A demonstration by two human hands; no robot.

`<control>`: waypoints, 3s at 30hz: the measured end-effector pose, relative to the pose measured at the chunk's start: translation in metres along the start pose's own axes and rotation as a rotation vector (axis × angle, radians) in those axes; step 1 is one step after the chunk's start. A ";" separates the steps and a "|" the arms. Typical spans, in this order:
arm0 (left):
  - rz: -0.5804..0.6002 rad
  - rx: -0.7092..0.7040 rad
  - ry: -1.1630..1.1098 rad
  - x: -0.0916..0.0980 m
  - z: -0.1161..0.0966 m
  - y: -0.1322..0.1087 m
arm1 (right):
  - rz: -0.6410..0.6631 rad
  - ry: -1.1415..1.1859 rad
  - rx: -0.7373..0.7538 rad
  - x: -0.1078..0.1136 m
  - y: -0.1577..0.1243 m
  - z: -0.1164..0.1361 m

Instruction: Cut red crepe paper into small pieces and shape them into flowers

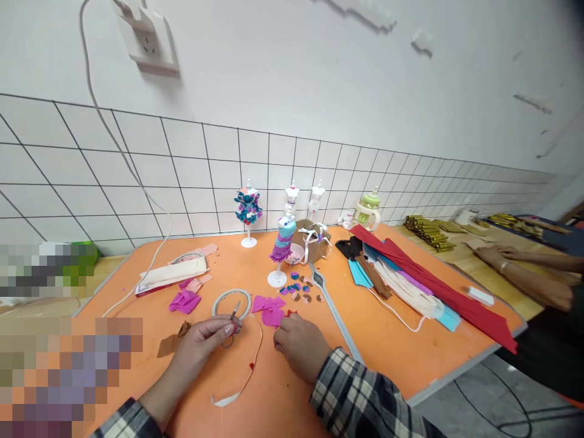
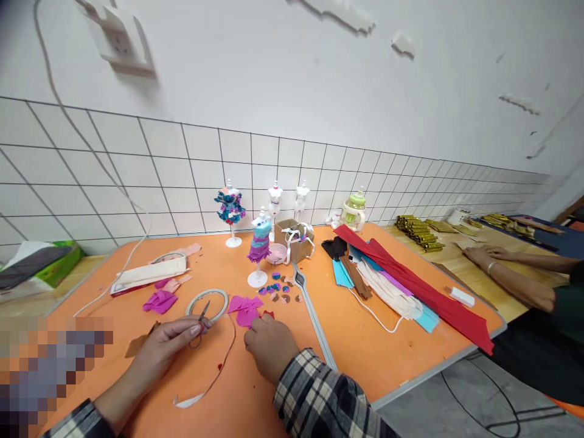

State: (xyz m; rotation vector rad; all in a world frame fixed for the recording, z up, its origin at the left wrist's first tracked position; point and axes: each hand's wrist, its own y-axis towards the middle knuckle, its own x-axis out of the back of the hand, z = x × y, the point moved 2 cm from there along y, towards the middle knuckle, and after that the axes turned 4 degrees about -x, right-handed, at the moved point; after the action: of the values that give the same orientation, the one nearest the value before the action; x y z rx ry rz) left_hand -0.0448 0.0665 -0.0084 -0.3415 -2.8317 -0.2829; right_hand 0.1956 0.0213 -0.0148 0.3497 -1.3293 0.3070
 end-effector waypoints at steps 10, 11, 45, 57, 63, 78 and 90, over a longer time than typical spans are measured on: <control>-0.014 -0.062 0.109 -0.002 -0.001 0.004 | 0.035 0.174 0.281 -0.001 0.018 0.035; -0.014 -0.074 0.115 -0.002 -0.001 0.003 | 0.070 0.147 0.307 -0.002 0.020 0.037; 0.106 -0.034 0.224 -0.003 0.006 0.014 | -0.825 0.480 -0.593 0.140 0.097 -0.171; -0.100 -0.027 -0.186 -0.029 -0.003 -0.011 | -0.505 0.872 -0.091 0.018 0.017 -0.023; 0.022 0.105 -0.614 -0.069 -0.009 -0.030 | -0.134 1.224 0.001 -0.003 0.022 0.021; -0.199 0.307 -0.961 -0.067 -0.010 -0.027 | -0.609 1.372 -0.245 0.008 0.011 0.005; -0.052 0.210 -0.625 -0.065 -0.012 -0.032 | -0.215 1.047 -0.268 0.004 0.011 0.023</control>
State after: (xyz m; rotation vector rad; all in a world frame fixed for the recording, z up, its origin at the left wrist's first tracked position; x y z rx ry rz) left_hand 0.0105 0.0202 -0.0205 -0.3598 -3.4433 0.1445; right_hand 0.1717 0.0221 -0.0058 0.0647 -0.2877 0.0900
